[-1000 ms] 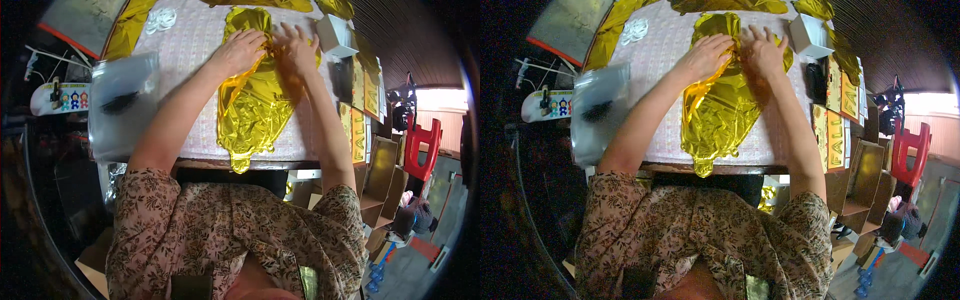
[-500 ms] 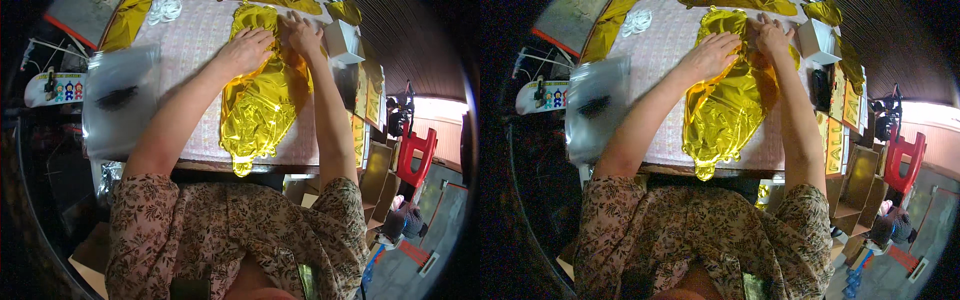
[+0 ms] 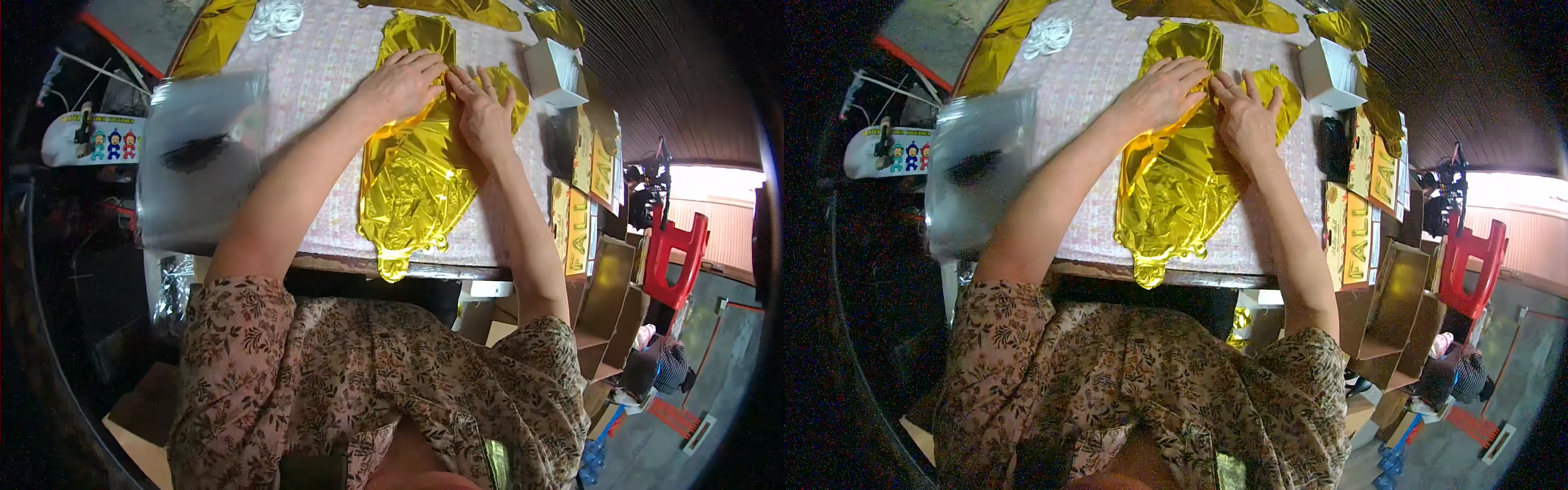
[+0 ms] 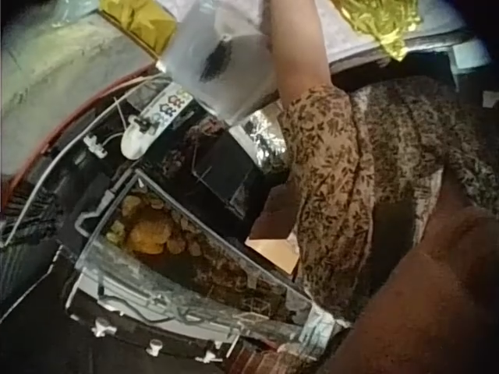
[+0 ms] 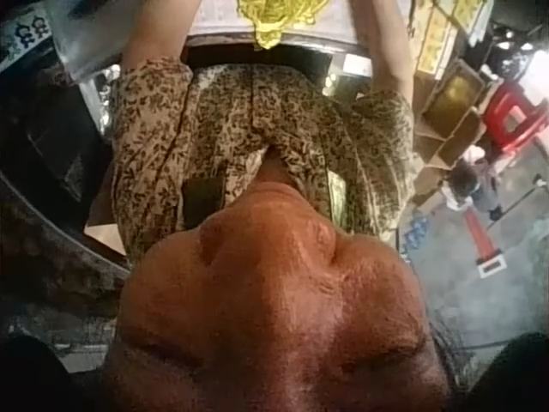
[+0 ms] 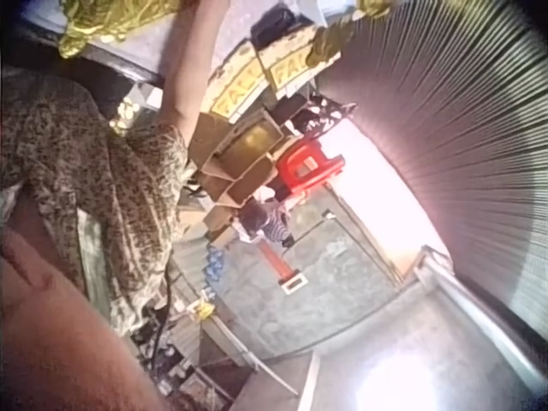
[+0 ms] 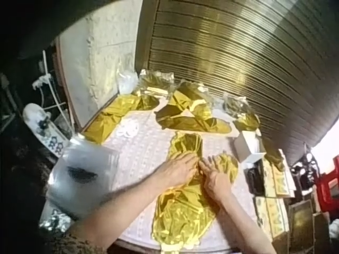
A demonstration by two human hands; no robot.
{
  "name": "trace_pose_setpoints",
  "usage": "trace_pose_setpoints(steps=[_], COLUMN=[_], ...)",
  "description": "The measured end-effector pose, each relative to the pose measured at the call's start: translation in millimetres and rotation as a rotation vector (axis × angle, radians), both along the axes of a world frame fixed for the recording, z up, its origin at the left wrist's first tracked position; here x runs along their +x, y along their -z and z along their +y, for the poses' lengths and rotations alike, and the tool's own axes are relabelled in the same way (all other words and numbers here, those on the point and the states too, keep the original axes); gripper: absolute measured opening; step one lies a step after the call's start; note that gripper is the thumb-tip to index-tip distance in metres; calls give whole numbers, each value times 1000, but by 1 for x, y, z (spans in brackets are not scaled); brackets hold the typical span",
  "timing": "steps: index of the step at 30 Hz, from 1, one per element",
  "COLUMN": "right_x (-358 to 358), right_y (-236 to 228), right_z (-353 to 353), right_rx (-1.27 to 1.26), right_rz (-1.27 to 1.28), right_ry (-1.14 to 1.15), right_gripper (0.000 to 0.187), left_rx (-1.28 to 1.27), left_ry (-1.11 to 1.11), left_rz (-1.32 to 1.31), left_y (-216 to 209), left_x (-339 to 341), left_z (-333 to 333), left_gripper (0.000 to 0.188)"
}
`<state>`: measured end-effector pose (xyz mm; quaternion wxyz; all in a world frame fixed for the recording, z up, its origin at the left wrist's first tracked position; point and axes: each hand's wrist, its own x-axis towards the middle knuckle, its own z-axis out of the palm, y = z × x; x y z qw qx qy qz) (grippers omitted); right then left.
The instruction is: Folding sheets of gold foil on a workbench.
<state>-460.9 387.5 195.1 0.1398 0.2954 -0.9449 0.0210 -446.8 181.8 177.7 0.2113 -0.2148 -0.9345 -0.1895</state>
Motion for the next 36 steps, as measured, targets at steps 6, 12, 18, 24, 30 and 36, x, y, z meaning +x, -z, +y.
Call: trace_pose_setpoints(steps=[6,12,18,24,30,36], right_x=[5,9,5,1,3,5], right_y=[-3,-5,4,12,12,8], right_z=[0,-1,-1,5,3,2], right_rx=[-10,2,-74,-102,-150,-173], right_rz=[-11,-68,-28,12,-10,13], right_ry=[-29,-3,-50,-102,-95,-100], right_gripper=[63,71,69,68,70,68], left_rx=[6,434,173,-93,-135,-121], left_ry=[4,62,66,34,99,110], left_rz=[-49,-238,-254,-80,-141,-107], left_y=[-12,-41,-45,-24,-20,-19], left_x=[4,5,28,61,59,59], left_z=[-2,-22,-88,-73,-70,-71], left_gripper=[50,47,41,48,52,49])
